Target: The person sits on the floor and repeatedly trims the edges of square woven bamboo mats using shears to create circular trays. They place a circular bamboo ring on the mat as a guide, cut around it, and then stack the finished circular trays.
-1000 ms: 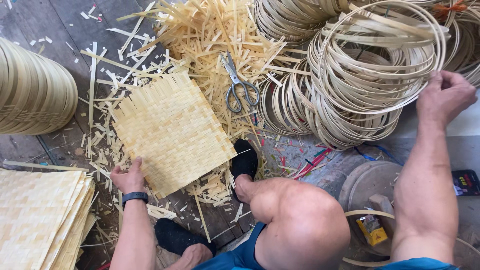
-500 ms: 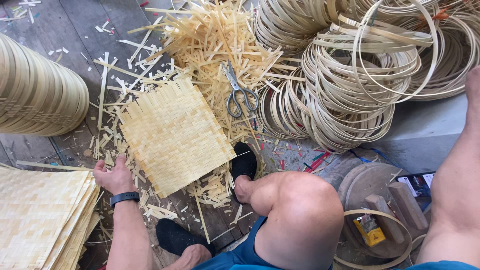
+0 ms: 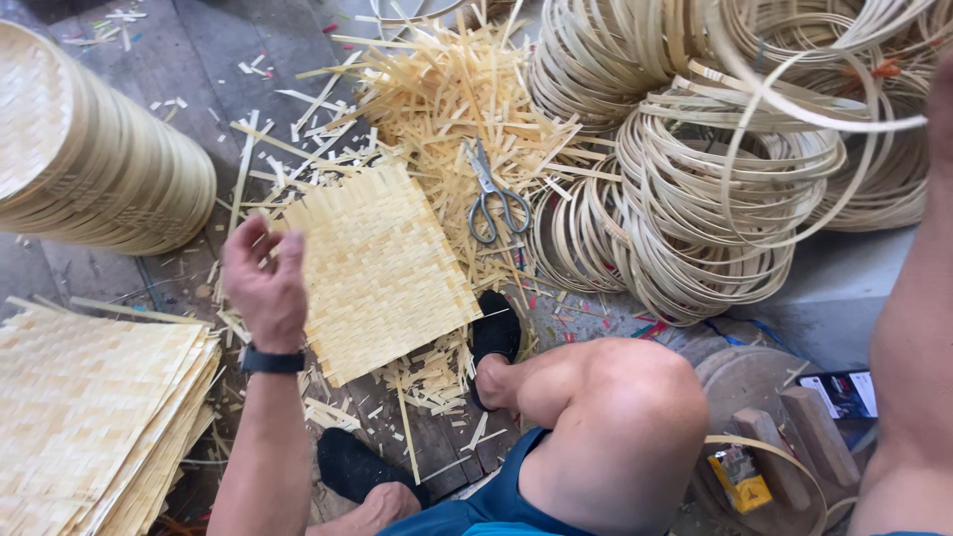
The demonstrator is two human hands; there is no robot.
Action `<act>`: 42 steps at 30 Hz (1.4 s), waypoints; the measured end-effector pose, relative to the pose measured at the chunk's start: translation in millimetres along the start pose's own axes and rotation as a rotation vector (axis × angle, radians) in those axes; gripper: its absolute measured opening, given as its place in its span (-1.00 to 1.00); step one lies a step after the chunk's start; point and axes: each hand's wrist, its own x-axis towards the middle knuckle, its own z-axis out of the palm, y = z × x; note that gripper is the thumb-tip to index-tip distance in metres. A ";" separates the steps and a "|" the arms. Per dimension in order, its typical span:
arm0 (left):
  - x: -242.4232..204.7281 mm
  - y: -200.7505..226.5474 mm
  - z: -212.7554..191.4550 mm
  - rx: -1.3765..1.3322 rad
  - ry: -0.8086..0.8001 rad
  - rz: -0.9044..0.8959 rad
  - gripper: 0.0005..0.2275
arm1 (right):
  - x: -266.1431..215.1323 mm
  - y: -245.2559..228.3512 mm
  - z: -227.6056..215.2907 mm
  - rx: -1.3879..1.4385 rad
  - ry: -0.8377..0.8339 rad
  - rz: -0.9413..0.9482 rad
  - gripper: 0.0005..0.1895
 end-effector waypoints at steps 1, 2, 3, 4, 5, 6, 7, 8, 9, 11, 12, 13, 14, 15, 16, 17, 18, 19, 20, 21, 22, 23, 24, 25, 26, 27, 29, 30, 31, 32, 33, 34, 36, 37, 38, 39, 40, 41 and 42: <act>0.0 17.2 6.2 0.041 -0.065 0.130 -0.58 | 9.8 -21.3 11.2 0.042 -0.023 -0.071 -0.78; 1.5 33.4 12.8 0.084 -0.132 0.258 -0.58 | 17.7 -43.0 23.9 0.086 -0.051 -0.140 -0.78; 3.8 47.2 18.8 0.080 -0.176 0.319 -0.55 | 25.2 -65.7 39.5 0.143 -0.084 -0.217 -0.77; 8.2 58.9 24.6 0.077 -0.220 0.381 -0.51 | 31.5 -88.7 57.4 0.208 -0.117 -0.282 -0.77; 14.9 68.9 30.6 0.024 -0.243 0.514 -0.48 | 37.4 -111.0 76.0 0.275 -0.153 -0.338 -0.76; 21.7 75.7 36.0 -0.026 -0.270 0.647 -0.45 | 40.9 -132.9 96.8 0.347 -0.191 -0.386 -0.76; 26.1 78.6 40.3 -0.234 -0.387 0.418 -0.48 | 44.7 -152.6 116.7 0.433 -0.218 -0.410 -0.75; 29.1 78.6 43.4 -0.443 -0.499 0.186 -0.50 | 43.5 -169.7 133.6 0.516 -0.246 -0.427 -0.74; 31.0 76.9 42.3 -0.652 -0.608 -0.045 -0.51 | 45.4 -182.2 147.7 0.608 -0.278 -0.403 -0.81; 28.4 65.6 30.7 -0.833 -0.452 -0.204 -0.62 | 46.6 -201.0 172.3 0.752 -0.364 -0.232 -0.81; 27.6 57.9 22.2 -0.925 -0.374 -0.282 -0.66 | 45.4 -208.5 182.8 0.801 -0.425 -0.085 -0.78; 26.3 50.4 13.9 -1.004 -0.317 -0.329 -0.66 | 43.8 -213.7 189.0 0.886 -0.462 -0.015 -0.75; 25.3 42.8 5.4 -1.083 -0.259 -0.374 -0.65 | 40.5 -217.4 194.1 0.970 -0.500 0.057 -0.71; 24.1 34.7 -0.2 -1.168 -0.198 -0.419 -0.65 | 36.3 -219.9 200.7 1.047 -0.544 0.128 -0.68; 23.2 27.2 -2.7 -1.191 -0.181 -0.438 -0.66 | 29.6 -223.3 209.9 1.175 -0.532 0.183 -0.67; 20.4 20.6 -3.9 -1.211 -0.165 -0.465 -0.66 | 18.6 -226.9 219.2 1.303 -0.519 0.250 -0.66; 18.4 14.9 -6.2 -1.231 -0.149 -0.491 -0.66 | 9.6 -229.3 228.3 1.428 -0.505 0.320 -0.65; 18.0 9.6 -9.7 -1.238 -0.131 -0.488 -0.66 | 1.3 -230.4 235.7 1.457 -0.459 0.361 -0.65; 18.0 5.2 -12.7 -1.244 -0.114 -0.485 -0.65 | -6.9 -231.5 242.3 1.485 -0.414 0.403 -0.65; 19.0 2.2 -15.2 -1.250 -0.098 -0.482 -0.65 | -14.4 -232.4 247.9 1.512 -0.365 0.444 -0.65; 19.7 -0.4 -17.5 -1.251 -0.063 -0.469 -0.68 | -23.1 -234.0 252.6 1.511 -0.401 0.426 -0.65; 19.2 -3.5 -20.1 -1.251 -0.028 -0.457 -0.69 | -33.4 -236.1 256.3 1.509 -0.434 0.409 -0.65; 18.7 -6.4 -22.5 -1.251 0.006 -0.446 -0.69 | -42.4 -238.1 259.2 1.507 -0.468 0.392 -0.65; 18.3 -8.9 -22.9 -1.285 -0.004 -0.441 -0.68 | -50.1 -239.0 261.0 1.474 -0.502 0.408 -0.65; 17.5 -11.1 -22.8 -1.319 -0.013 -0.436 -0.67 | -56.5 -240.3 262.2 1.441 -0.536 0.424 -0.64; 16.1 -13.2 -22.8 -1.355 -0.024 -0.431 -0.66 | -62.1 -242.3 262.2 1.405 -0.568 0.440 -0.62; 14.3 -15.6 -21.3 -1.289 -0.006 -0.507 -0.66 | -66.0 -246.8 260.9 1.448 -0.539 0.486 -0.61; 14.8 -15.8 -20.7 -1.257 0.003 -0.543 -0.67 | -67.0 -249.8 260.1 1.470 -0.523 0.507 -0.60; 12.9 -16.7 -21.0 -1.285 0.014 -0.507 -0.65 | -71.1 -252.6 258.8 1.558 -0.491 0.620 -0.63; 10.4 -17.3 -21.2 -1.312 0.025 -0.470 -0.64 | -78.3 -256.7 257.6 1.642 -0.454 0.735 -0.62; 11.4 -16.7 -19.5 -1.342 0.029 -0.430 -0.63 | -84.8 -260.4 256.5 1.722 -0.407 0.846 -0.57; 11.0 -16.4 -18.8 -1.366 0.045 -0.458 -0.62 | -95.4 -267.0 258.0 1.783 -0.471 0.910 -0.49; 9.2 -18.8 -18.8 -1.412 0.081 -0.516 -0.60 | -117.6 -274.7 262.8 1.897 -0.544 0.920 -0.41; 7.0 -21.7 -20.7 -1.425 0.098 -0.521 -0.59 | -130.4 -278.6 267.4 1.953 -0.553 0.872 -0.41; 4.8 -25.0 -22.3 -1.438 0.115 -0.527 -0.59 | -141.1 -280.1 271.7 2.008 -0.560 0.822 -0.40; 4.1 -27.8 -23.4 -1.452 0.131 -0.530 -0.59 | -148.0 -279.6 275.5 2.036 -0.579 0.806 -0.38; 2.9 -30.4 -23.7 -1.457 0.158 -0.548 -0.59 | -153.9 -279.1 278.6 2.065 -0.597 0.789 -0.36; 2.2 -32.6 -22.4 -1.467 0.185 -0.566 -0.59 | -157.2 -278.0 280.5 2.089 -0.617 0.769 -0.34; 1.7 -34.6 -22.4 -1.476 0.211 -0.584 -0.59 | -159.8 -278.3 282.1 2.080 -0.623 0.767 -0.33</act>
